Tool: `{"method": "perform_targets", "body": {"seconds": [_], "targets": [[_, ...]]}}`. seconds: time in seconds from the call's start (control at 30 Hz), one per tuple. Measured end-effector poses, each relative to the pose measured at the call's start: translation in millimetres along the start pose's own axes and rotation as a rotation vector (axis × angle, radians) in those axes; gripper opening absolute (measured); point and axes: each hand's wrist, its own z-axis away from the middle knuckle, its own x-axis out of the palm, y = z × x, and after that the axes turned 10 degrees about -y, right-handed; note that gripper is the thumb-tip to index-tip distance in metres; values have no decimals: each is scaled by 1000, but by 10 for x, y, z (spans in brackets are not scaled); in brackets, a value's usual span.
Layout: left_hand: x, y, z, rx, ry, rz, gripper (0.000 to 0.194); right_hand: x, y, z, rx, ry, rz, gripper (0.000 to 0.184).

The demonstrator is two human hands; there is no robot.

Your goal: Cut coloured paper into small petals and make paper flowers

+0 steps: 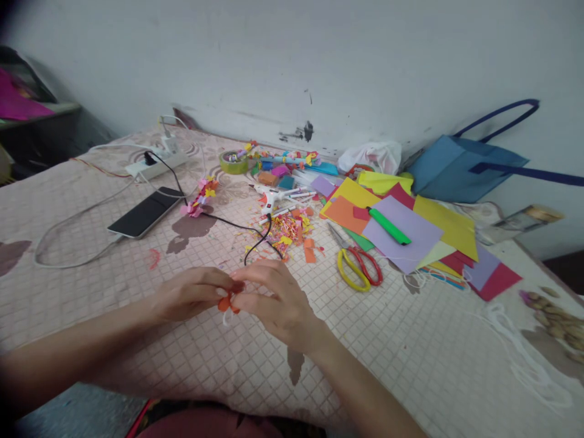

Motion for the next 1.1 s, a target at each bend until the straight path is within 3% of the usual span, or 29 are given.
{"method": "perform_targets", "body": {"seconds": [0.23, 0.47, 0.73, 1.1], "targets": [[-4, -21, 2, 23, -10, 8, 26, -7, 12, -8, -1, -29, 1, 26], [-20, -12, -12, 19, -15, -32, 21, -18, -10, -12, 26, -3, -24, 40], [4, -7, -7, 19, 14, -29, 23, 1, -34, -21, 27, -34, 32, 30], [14, 2, -6, 33, 17, -22, 18, 49, -19, -13, -4, 41, 68, 22]]}}
